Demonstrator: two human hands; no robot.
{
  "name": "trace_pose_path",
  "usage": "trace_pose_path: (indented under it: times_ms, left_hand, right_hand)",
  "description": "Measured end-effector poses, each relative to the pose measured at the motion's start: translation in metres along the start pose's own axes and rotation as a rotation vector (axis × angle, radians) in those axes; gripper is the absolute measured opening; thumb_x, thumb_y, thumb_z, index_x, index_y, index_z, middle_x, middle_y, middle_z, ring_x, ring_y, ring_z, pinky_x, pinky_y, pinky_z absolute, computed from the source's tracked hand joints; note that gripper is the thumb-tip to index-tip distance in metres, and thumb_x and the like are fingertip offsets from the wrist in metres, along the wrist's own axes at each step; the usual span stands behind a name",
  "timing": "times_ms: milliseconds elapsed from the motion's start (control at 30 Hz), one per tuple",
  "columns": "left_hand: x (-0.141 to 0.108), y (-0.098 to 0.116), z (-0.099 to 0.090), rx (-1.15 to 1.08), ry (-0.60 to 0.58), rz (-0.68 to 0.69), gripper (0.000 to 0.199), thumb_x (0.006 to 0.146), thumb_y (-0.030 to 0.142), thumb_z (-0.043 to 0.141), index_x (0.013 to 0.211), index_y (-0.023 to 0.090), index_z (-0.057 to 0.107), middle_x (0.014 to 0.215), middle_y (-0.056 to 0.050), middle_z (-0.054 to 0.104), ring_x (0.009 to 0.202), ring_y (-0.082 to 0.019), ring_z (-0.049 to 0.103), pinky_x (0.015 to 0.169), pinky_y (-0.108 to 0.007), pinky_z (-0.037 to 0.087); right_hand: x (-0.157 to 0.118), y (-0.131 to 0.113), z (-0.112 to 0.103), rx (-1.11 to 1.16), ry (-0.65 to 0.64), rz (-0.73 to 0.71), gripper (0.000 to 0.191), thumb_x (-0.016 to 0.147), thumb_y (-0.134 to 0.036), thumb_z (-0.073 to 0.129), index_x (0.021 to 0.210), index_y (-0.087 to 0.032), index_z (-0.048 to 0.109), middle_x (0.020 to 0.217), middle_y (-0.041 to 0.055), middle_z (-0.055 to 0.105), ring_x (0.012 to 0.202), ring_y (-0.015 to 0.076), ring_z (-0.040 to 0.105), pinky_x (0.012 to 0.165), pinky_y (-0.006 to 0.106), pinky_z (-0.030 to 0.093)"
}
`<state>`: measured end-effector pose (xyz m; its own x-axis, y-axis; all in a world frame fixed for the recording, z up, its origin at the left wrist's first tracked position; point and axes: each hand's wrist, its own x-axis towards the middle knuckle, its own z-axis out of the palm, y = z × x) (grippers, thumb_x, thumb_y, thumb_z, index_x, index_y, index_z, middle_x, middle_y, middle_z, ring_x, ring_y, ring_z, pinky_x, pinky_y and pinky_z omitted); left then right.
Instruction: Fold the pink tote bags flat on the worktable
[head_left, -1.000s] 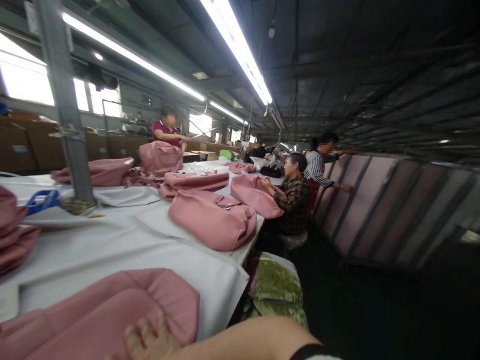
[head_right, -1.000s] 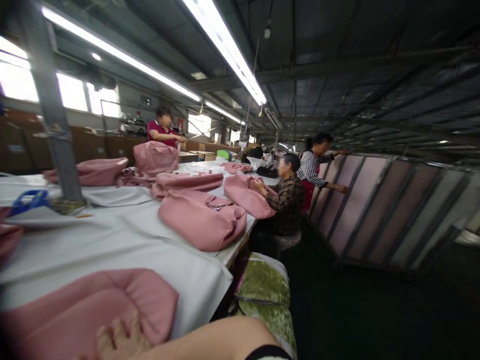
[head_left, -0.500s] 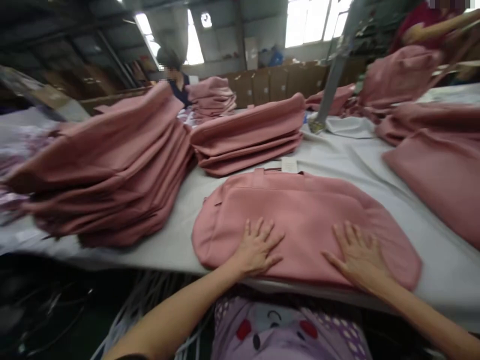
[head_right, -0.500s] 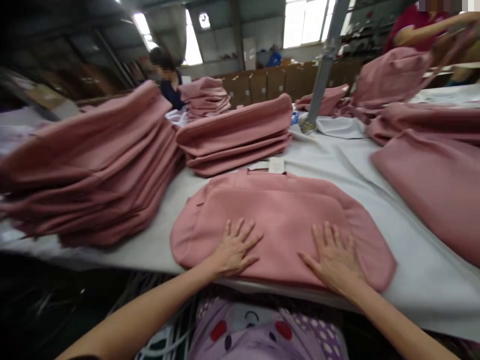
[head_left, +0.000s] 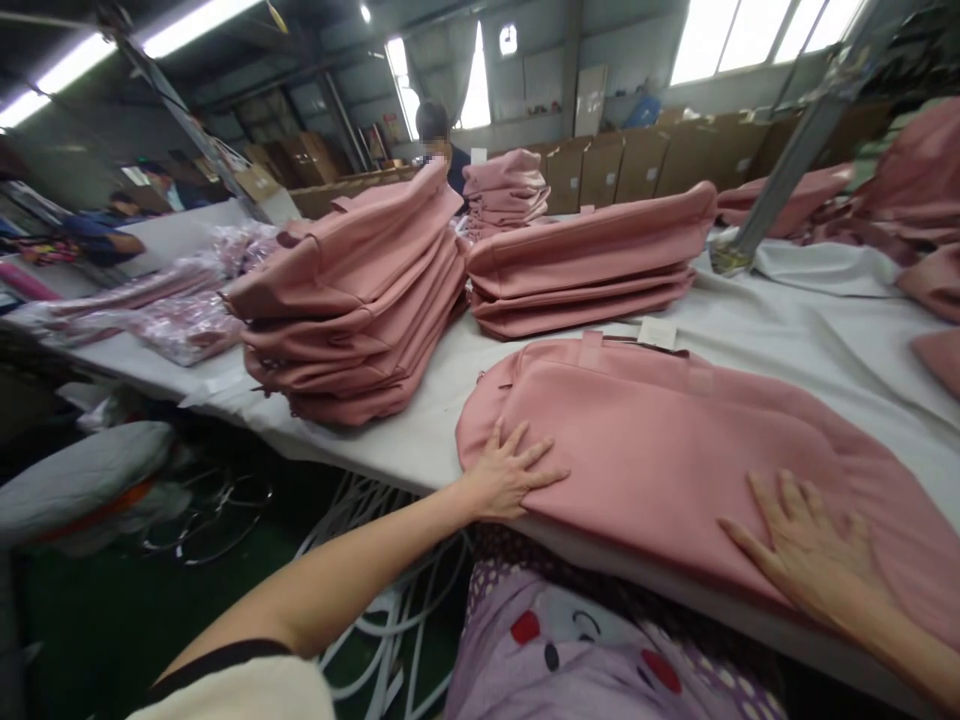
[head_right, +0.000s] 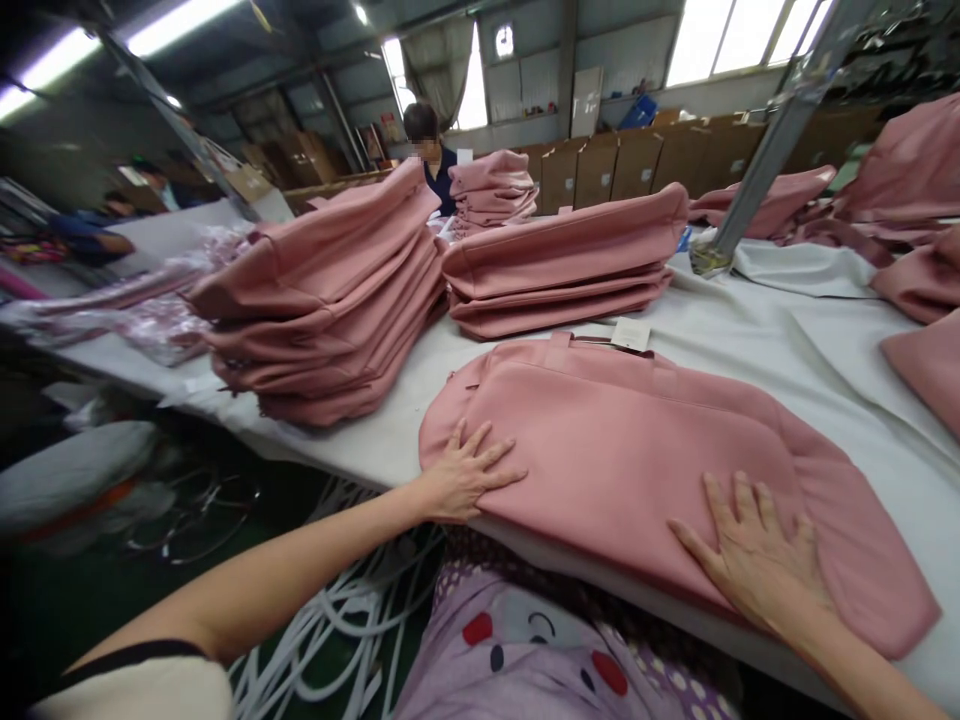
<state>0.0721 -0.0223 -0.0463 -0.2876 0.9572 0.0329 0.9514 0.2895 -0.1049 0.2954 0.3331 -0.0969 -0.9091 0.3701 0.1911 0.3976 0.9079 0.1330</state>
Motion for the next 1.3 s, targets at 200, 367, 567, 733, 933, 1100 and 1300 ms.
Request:
trace_pose_path:
  times_ms: [200,367,567,733,933,1100,1300]
  left_hand:
    - [0.002,-0.006,0.018,-0.066,0.06,-0.044,0.082,0.078,0.078,0.044,0.146,0.041,0.018,0.156,-0.004,0.016,0.141,-0.041,0.0,0.104,-0.072,-0.006]
    - [0.005,-0.014,0.01,-0.134,0.091,-0.267,0.065,0.084,0.071,0.042,0.143,0.045,0.028,0.156,-0.004,0.013,0.139,-0.045,0.003,0.104,-0.073,0.005]
    - [0.012,-0.04,0.01,-0.321,0.285,-0.97,0.095,0.075,0.076,0.053,0.148,0.025,0.021,0.143,-0.023,0.026,0.118,-0.044,0.047,0.096,-0.053,0.041]
    - [0.003,-0.04,0.004,-0.347,0.25,-0.991,0.091,0.072,0.073,0.06,0.145,0.028,0.028,0.116,-0.017,0.049,0.099,-0.036,0.059,0.087,-0.045,0.048]
    - [-0.019,-0.018,-0.005,-0.095,0.171,-0.906,0.074,0.086,0.059,0.052,0.145,0.023,0.029,0.123,-0.023,0.047,0.104,-0.038,0.056,0.086,-0.054,0.047]
    - [0.008,0.022,-0.024,-0.029,0.09,-0.426,0.068,0.088,0.049,0.056,0.146,0.035,0.025,0.154,-0.016,0.015,0.14,-0.041,0.013,0.107,-0.067,0.017]
    - [0.035,0.061,-0.021,-0.404,-0.122,0.165,0.068,0.085,0.075,0.033,0.145,0.046,0.017,0.156,-0.011,0.007,0.138,-0.046,-0.002,0.104,-0.075,0.005]
  right_hand:
    - [0.001,0.002,0.011,-0.122,0.036,0.036,0.084,0.082,-0.061,0.014,0.143,-0.009,0.036,0.149,0.0232,0.024,0.136,0.0423,0.02,0.102,0.065,0.018]
    - [0.001,0.001,0.011,-0.13,0.03,0.034,0.079,0.084,-0.059,0.015,0.145,-0.011,0.034,0.15,0.0212,0.023,0.138,0.0401,0.018,0.104,0.064,0.017]
    - [0.005,-0.008,-0.003,-0.094,-0.009,0.116,0.08,0.086,-0.065,0.017,0.147,-0.014,0.029,0.151,0.0187,0.023,0.138,0.0369,0.02,0.106,0.062,0.019]
    - [-0.005,-0.007,-0.002,-0.043,-0.032,0.112,0.079,0.085,-0.066,0.023,0.146,-0.017,0.032,0.151,0.018,0.026,0.138,0.0369,0.022,0.106,0.062,0.019]
    - [-0.032,-0.01,0.007,0.014,0.026,0.102,0.076,0.084,-0.065,0.033,0.144,-0.019,0.037,0.149,0.0176,0.031,0.138,0.0377,0.024,0.107,0.061,0.021]
    - [-0.035,-0.01,0.012,0.03,0.078,0.085,0.074,0.084,-0.065,0.039,0.143,-0.02,0.038,0.148,0.0194,0.032,0.137,0.0403,0.025,0.106,0.064,0.021]
    - [-0.044,0.006,0.018,0.016,0.177,-0.1,0.08,0.082,-0.069,0.044,0.146,-0.023,0.032,0.148,0.0198,0.031,0.136,0.041,0.027,0.103,0.066,0.026]
